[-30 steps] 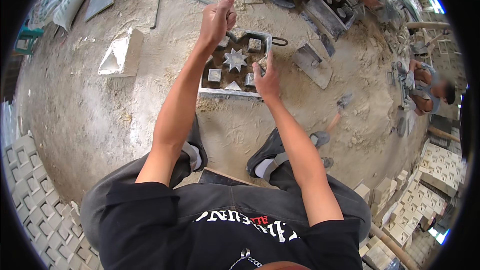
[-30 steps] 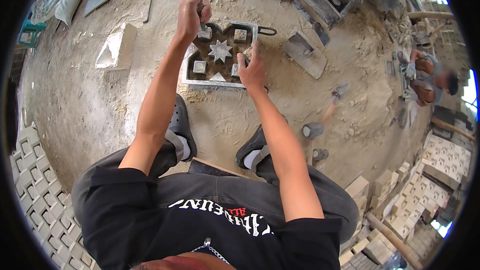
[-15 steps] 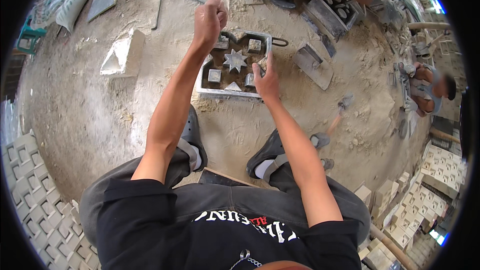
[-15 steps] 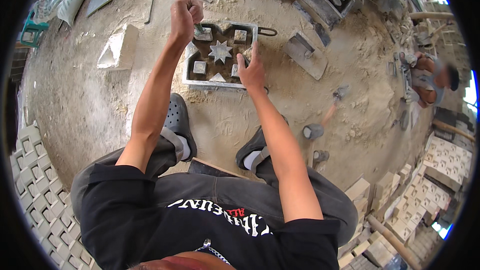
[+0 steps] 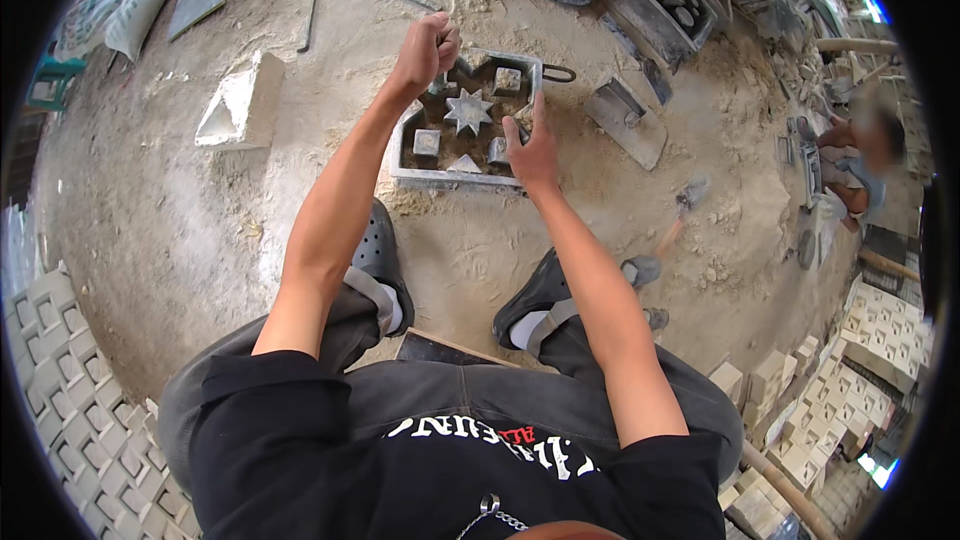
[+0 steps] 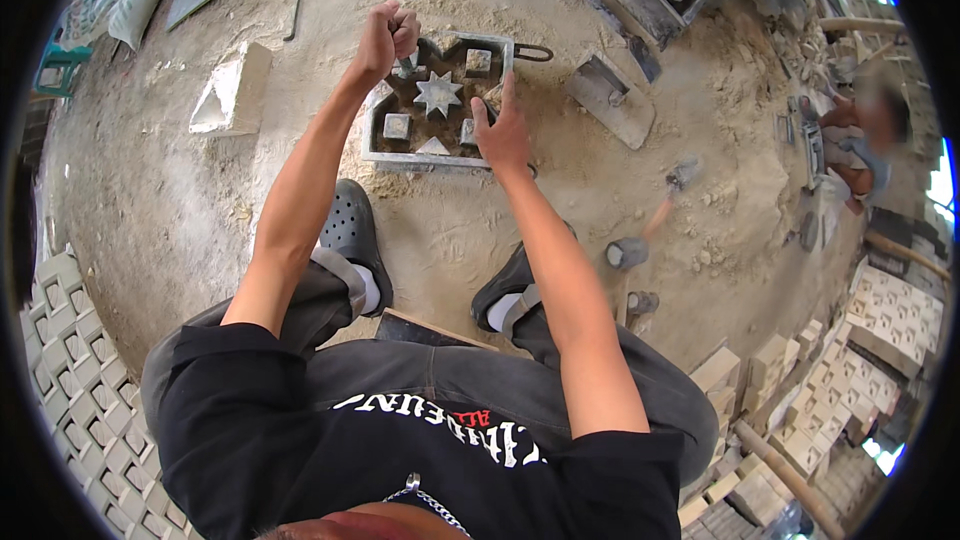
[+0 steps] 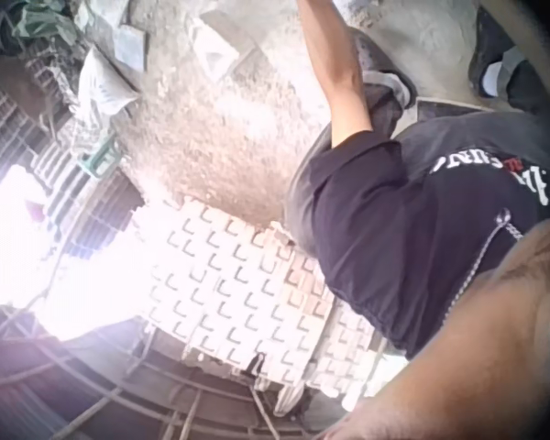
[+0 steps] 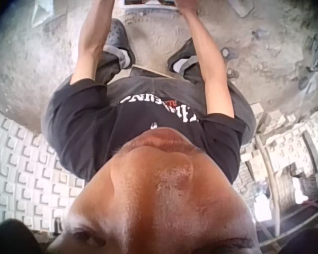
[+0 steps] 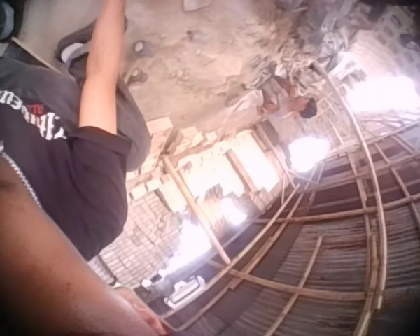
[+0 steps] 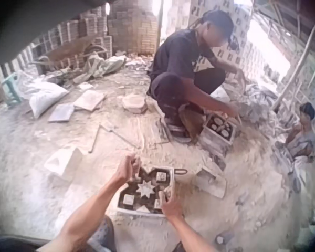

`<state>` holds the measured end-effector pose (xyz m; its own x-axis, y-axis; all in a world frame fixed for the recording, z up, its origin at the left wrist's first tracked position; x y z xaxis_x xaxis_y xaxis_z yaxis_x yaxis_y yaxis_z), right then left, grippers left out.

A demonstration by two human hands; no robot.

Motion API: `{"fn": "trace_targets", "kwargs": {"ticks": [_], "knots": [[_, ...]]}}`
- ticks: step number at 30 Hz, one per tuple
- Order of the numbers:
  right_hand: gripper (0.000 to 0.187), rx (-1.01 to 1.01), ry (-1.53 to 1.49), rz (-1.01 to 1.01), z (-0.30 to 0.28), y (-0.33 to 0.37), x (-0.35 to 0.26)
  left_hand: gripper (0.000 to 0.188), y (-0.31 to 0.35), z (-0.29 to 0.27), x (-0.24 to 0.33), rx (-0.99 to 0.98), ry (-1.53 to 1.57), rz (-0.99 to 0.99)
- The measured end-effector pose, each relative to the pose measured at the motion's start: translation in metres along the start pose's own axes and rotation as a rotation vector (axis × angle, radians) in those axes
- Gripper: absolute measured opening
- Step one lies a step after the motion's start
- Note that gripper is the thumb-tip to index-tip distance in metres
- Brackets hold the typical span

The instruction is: The person fills a star-patterned brick mold with sand and a concrete-like mixture using a trowel and their hands, then levels the surface and taps the mold.

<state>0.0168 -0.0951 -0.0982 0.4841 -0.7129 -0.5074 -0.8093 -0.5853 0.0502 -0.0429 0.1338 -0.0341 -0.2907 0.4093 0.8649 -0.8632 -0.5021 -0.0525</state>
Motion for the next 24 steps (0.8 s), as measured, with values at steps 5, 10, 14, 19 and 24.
{"fn": "trace_targets", "kwargs": {"ticks": [5,10,14,19,24], "knots": [[0.075,-0.023,0.019,0.034,-0.002,0.002,0.002,0.048,0.002,0.026,0.045,0.042,0.041,0.071],[0.074,-0.053,0.023,0.047,-0.004,0.002,-0.006,0.046,0.016,0.013,0.015,0.012,0.046,0.095],[0.074,-0.035,0.021,0.033,-0.009,0.001,-0.006,0.05,0.017,0.012,-0.006,0.054,-0.176,0.104],[0.075,-0.049,-0.046,0.056,-0.001,0.007,0.005,0.052,0.023,0.03,0.03,-0.009,-0.111,0.118],[0.075,-0.042,0.045,-0.002,-0.004,0.0,-0.004,0.05,0.015,-0.001,-0.004,0.069,-0.141,0.094]]}}
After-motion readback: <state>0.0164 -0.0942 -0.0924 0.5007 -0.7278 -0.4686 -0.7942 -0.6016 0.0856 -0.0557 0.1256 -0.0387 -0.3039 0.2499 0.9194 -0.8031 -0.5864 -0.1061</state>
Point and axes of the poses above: each hand's wrist, its own y-axis away from the middle knuckle, its own z-axis out of the palm, x = y × z, the point moved 1 cm from there along -y, towards the middle knuckle, and after that the axes turned 15 degrees about y, right-handed, at the moved point
